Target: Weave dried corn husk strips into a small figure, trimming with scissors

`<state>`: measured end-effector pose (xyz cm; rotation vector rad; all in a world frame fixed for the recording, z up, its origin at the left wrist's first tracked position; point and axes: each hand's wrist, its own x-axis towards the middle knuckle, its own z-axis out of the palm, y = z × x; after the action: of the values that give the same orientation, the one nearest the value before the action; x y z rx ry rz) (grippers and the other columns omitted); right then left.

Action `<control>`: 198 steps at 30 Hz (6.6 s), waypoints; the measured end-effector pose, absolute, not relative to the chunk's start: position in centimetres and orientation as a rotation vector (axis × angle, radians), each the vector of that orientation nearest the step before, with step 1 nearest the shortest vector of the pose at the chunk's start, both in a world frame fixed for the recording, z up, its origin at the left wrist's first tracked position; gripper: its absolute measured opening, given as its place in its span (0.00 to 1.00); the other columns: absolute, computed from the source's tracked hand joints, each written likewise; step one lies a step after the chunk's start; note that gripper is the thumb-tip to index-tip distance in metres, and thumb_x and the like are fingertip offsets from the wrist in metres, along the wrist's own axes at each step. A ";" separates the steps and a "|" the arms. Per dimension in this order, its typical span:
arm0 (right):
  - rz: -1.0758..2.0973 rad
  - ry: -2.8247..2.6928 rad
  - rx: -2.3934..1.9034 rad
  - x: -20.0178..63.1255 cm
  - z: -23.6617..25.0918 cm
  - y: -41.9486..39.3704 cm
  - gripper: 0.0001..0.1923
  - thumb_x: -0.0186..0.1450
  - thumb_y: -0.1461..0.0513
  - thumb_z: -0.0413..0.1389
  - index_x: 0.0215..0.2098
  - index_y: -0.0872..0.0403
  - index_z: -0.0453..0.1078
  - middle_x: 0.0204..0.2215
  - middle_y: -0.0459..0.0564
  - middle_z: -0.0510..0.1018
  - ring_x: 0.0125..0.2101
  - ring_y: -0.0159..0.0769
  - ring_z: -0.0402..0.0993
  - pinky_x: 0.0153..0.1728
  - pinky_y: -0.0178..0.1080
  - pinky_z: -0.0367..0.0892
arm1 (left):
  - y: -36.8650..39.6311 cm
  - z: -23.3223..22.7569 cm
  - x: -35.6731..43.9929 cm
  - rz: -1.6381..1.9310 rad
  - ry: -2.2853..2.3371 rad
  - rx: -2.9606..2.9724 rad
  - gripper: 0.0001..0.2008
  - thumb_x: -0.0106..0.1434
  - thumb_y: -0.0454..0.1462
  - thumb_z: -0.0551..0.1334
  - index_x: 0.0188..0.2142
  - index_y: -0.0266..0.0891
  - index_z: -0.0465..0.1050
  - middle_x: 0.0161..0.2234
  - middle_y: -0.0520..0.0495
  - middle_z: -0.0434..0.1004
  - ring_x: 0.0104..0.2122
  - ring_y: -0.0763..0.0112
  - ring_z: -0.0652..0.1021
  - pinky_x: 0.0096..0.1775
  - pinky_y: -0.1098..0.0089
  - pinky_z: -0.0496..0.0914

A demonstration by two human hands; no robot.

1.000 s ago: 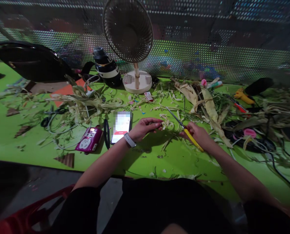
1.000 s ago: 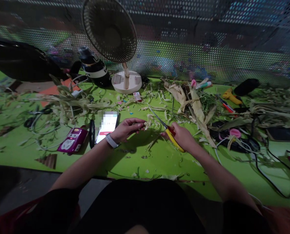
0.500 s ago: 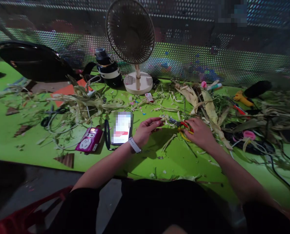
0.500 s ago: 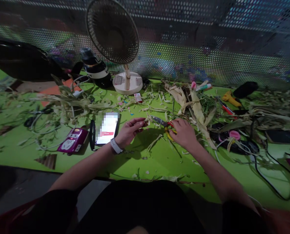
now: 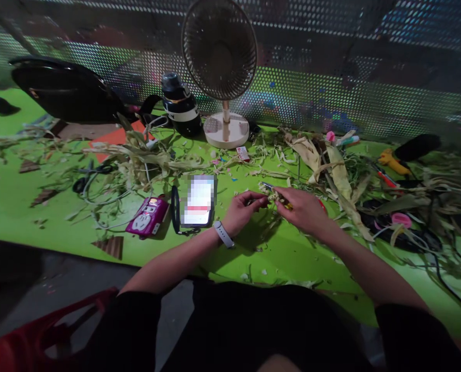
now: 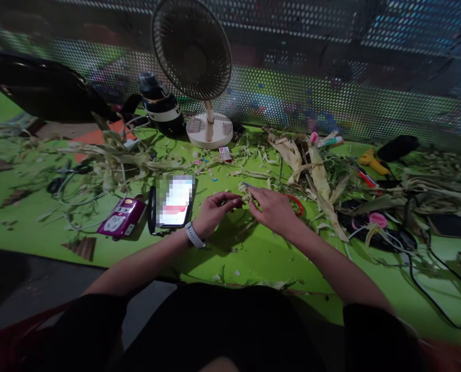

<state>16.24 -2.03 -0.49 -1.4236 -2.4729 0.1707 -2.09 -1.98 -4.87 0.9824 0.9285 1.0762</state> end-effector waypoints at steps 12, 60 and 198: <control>0.454 -2.550 -1.192 17.1 -1.1 -2.1 0.22 0.68 0.63 0.46 0.60 0.54 0.63 0.52 0.55 0.75 0.48 0.42 0.75 0.49 0.47 0.71 | -2.3 -4.3 -2.4 0.979 0.850 1.017 0.18 0.56 0.46 0.66 0.41 0.37 0.72 0.36 0.46 0.77 0.36 0.71 0.76 0.37 0.71 0.70; 0.536 -2.435 -1.201 16.8 -0.5 -2.4 0.29 0.66 0.64 0.47 0.66 0.55 0.50 0.42 0.56 0.78 0.40 0.43 0.76 0.41 0.47 0.71 | -2.8 -5.1 -2.0 0.913 0.990 1.311 0.17 0.51 0.43 0.69 0.38 0.35 0.78 0.36 0.42 0.82 0.34 0.66 0.80 0.39 0.65 0.75; 1.748 -1.388 -1.131 13.9 -3.5 -2.6 0.26 0.61 0.64 0.55 0.56 0.53 0.53 0.29 0.42 0.76 0.28 0.30 0.75 0.35 0.39 0.71 | -2.4 -5.7 -1.6 1.032 0.815 0.968 0.16 0.55 0.45 0.67 0.39 0.39 0.76 0.35 0.48 0.78 0.31 0.74 0.75 0.34 0.71 0.71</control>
<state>13.91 -2.61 -3.52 -1.1311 -1.3880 1.7476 -1.64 -2.36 -5.69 0.9678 0.8154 1.0320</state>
